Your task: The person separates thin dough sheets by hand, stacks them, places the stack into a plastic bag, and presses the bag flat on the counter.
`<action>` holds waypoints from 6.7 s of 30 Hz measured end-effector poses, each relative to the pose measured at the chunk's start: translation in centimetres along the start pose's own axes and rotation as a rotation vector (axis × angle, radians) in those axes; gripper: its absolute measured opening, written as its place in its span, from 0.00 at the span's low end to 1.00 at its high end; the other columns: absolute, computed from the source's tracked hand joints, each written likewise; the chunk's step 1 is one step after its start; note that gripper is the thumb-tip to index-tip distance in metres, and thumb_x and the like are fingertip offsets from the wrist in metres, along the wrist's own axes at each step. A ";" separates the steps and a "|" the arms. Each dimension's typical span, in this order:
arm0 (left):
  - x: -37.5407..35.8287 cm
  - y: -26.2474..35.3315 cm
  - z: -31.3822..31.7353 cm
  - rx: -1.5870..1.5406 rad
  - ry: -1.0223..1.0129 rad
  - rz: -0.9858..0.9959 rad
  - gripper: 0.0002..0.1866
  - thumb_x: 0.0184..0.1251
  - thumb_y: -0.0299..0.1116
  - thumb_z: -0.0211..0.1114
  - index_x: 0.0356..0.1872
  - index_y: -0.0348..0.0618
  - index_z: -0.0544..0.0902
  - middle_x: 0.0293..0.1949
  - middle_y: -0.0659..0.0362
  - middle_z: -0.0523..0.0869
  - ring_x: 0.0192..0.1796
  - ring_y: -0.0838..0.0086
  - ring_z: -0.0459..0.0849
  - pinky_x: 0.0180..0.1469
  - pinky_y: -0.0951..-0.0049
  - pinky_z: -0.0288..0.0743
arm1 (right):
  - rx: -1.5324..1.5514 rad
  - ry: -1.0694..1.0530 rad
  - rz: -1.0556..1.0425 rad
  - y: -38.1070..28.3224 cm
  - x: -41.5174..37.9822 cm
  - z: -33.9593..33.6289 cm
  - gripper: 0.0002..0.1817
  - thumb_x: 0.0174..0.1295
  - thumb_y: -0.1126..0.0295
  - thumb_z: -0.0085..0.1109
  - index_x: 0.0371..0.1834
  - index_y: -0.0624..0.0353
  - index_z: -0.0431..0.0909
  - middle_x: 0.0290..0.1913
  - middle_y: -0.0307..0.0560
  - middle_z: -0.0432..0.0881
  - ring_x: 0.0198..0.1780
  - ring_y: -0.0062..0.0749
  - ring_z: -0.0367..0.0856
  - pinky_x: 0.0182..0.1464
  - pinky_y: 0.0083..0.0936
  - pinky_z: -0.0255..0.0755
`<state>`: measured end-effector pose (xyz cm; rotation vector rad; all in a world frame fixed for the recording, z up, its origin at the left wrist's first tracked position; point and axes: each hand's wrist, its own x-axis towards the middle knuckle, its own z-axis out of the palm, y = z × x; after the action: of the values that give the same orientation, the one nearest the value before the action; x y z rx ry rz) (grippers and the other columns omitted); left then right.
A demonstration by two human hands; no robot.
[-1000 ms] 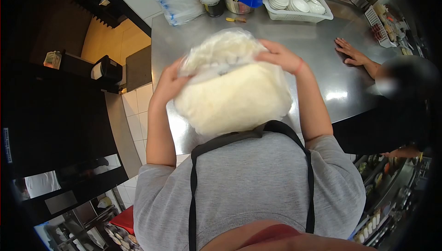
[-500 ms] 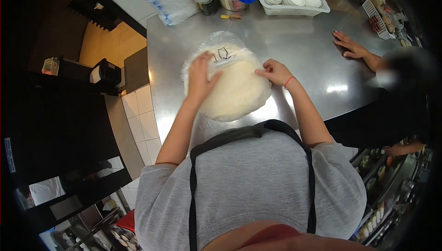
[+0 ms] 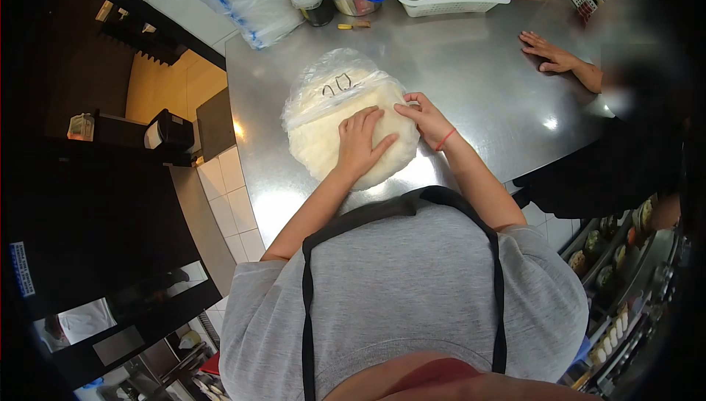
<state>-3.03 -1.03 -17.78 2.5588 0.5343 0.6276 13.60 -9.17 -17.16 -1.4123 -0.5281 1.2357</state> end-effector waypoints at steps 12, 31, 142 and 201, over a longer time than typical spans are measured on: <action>0.9 0.8 -1.5 -0.497 0.223 -0.390 0.33 0.48 0.15 0.54 0.62 0.38 0.63 0.48 0.42 0.77 0.52 0.56 0.77 0.53 0.70 0.69 | 0.609 -0.323 0.030 -0.7 -1.1 0.9 0.12 0.67 0.60 0.46 0.45 0.56 0.66 0.51 0.48 0.74 0.53 0.34 0.74 0.51 0.30 0.71; 3.8 3.0 -6.0 -0.206 0.132 -0.164 0.29 0.51 0.16 0.52 0.59 0.39 0.68 0.50 0.43 0.78 0.54 0.53 0.76 0.56 0.66 0.69 | 0.567 -0.157 0.066 1.4 3.9 9.9 0.27 0.65 0.45 0.34 0.60 0.47 0.67 0.58 0.41 0.72 0.58 0.34 0.69 0.59 0.37 0.61; 0.6 8.2 -5.4 -1.665 -0.234 -0.172 0.06 0.62 0.32 0.58 0.29 0.45 0.71 0.45 0.51 0.80 0.53 0.66 0.75 0.61 0.66 0.60 | -0.620 -0.108 -0.191 3.9 -17.0 -7.9 0.41 0.47 0.65 0.69 0.66 0.47 0.58 0.53 0.48 0.66 0.52 0.31 0.68 0.50 0.25 0.70; 2.8 4.7 2.4 -0.652 -0.430 -0.152 0.07 0.69 0.28 0.48 0.35 0.38 0.75 0.27 0.67 0.76 0.31 0.85 0.72 0.35 0.83 0.67 | -0.911 0.217 -0.757 -0.4 -9.7 -4.2 0.06 0.55 0.69 0.58 0.34 0.56 0.81 0.32 0.44 0.80 0.34 0.38 0.80 0.39 0.29 0.73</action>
<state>1.67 -4.39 -16.39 1.9263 0.3015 0.1429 14.10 -19.21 -13.93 -1.7795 -1.4211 0.1887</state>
